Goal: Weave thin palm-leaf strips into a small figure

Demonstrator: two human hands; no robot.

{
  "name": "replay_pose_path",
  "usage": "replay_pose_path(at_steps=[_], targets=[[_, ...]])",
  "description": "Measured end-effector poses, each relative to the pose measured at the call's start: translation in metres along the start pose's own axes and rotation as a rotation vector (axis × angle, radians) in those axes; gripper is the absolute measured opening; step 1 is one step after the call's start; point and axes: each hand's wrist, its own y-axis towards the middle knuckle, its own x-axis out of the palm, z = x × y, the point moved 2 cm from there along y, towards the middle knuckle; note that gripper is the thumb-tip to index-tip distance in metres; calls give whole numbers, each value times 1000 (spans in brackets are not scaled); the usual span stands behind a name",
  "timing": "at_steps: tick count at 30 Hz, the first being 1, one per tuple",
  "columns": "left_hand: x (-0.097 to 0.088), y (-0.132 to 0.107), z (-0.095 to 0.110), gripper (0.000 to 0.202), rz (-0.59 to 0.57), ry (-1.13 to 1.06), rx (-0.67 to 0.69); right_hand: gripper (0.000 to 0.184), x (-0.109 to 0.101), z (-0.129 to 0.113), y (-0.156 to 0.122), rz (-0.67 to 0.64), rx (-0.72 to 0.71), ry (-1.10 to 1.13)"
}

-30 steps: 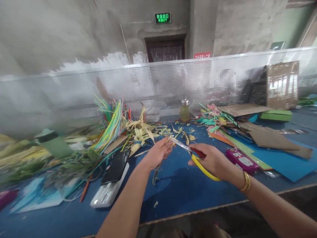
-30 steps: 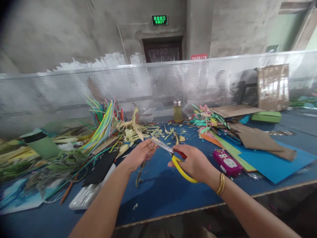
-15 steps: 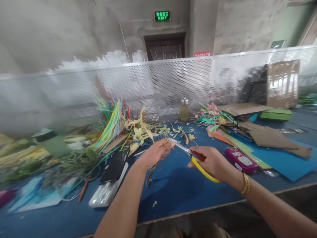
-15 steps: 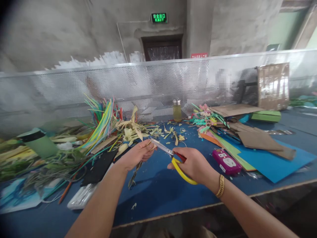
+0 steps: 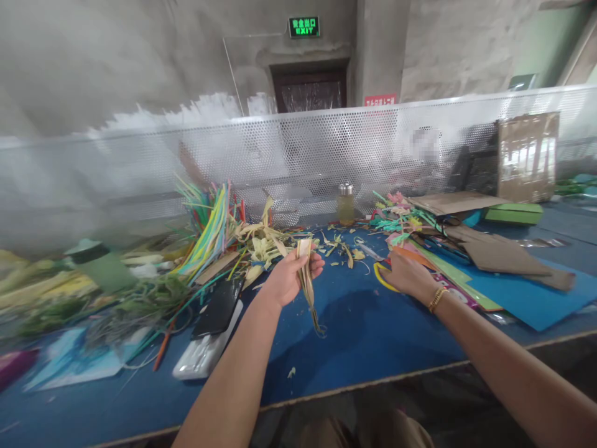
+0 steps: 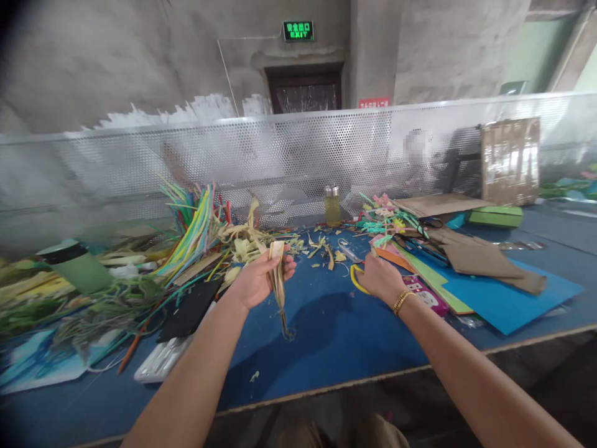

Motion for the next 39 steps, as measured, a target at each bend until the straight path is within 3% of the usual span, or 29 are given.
replay_pose_path(at_steps=[4,7,9,11,13,15,17,20,23,27,30,34,39], targets=[[-8,10,-7,16,103,-95,25,28,5,4,4,10,-1,-188],[-11,17,-13,13,146,-153,59,22,6,-20,-7,147,-122,-178],[-12,20,-15,12,172,-181,86,27,11,-51,-15,164,-290,35],[-12,23,-15,11,190,-189,113,36,22,-84,-21,25,-380,325],[-14,25,-13,11,205,-167,140,37,35,-114,-22,-162,-402,605],[-17,26,-9,13,241,-94,173,29,46,-133,-17,-268,-336,852],[-25,25,-4,15,374,59,251,22,52,-143,-8,-289,-273,972],[-38,17,7,23,717,422,545,21,52,-146,9,-102,-233,953],[-41,15,15,15,692,748,716,15,50,-149,20,-14,-264,934],[-44,22,16,19,668,886,706,12,58,-152,22,39,-357,911],[-49,30,9,22,667,753,667,13,65,-148,21,51,-401,869],[-54,34,-3,19,546,425,565,14,64,-141,23,68,-417,788],[-54,31,-1,20,532,290,524,18,57,-137,25,12,-399,807]])
